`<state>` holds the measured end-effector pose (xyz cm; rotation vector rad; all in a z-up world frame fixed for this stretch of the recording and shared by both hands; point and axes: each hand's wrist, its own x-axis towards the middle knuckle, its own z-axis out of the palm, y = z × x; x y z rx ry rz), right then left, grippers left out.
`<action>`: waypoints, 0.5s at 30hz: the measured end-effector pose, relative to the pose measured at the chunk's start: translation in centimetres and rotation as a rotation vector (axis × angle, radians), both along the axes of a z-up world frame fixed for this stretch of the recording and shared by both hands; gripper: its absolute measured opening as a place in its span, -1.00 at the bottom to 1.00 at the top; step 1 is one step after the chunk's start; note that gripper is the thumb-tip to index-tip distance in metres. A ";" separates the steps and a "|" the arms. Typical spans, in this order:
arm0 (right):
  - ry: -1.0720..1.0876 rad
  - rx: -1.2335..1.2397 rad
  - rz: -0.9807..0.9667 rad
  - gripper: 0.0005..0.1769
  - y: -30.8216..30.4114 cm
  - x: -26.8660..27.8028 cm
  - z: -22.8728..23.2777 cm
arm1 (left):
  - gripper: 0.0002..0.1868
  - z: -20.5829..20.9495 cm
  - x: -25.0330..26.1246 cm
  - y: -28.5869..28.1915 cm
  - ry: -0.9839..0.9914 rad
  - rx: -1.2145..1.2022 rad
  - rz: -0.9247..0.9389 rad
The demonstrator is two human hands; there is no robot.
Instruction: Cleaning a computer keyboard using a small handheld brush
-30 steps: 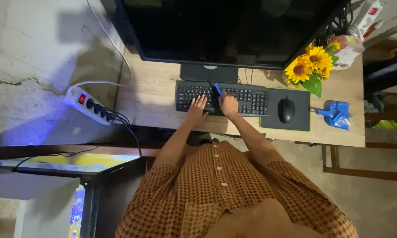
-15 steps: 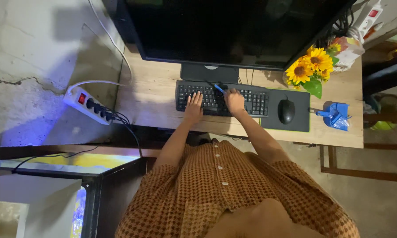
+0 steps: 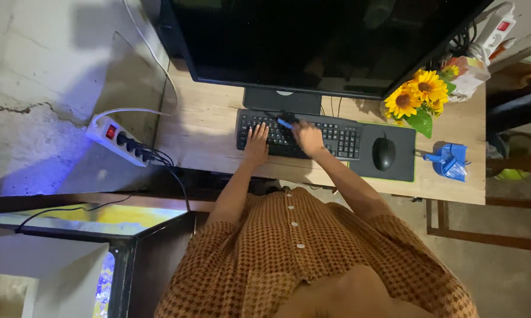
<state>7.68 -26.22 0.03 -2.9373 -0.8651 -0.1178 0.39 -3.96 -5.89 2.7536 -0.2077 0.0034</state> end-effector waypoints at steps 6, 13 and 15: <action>-0.008 -0.029 0.054 -0.81 1.6 -1.8 -3.4 | -0.15 1.9 -0.3 1.3 0.006 -0.025 0.053; -0.045 0.034 0.151 -0.83 1.6 -5.2 0.7 | -0.12 0.9 0.4 2.7 -0.056 -0.056 0.137; 0.001 0.092 0.027 -0.74 2.2 -1.5 -1.7 | -0.16 1.4 0.1 2.5 -0.033 -0.032 0.135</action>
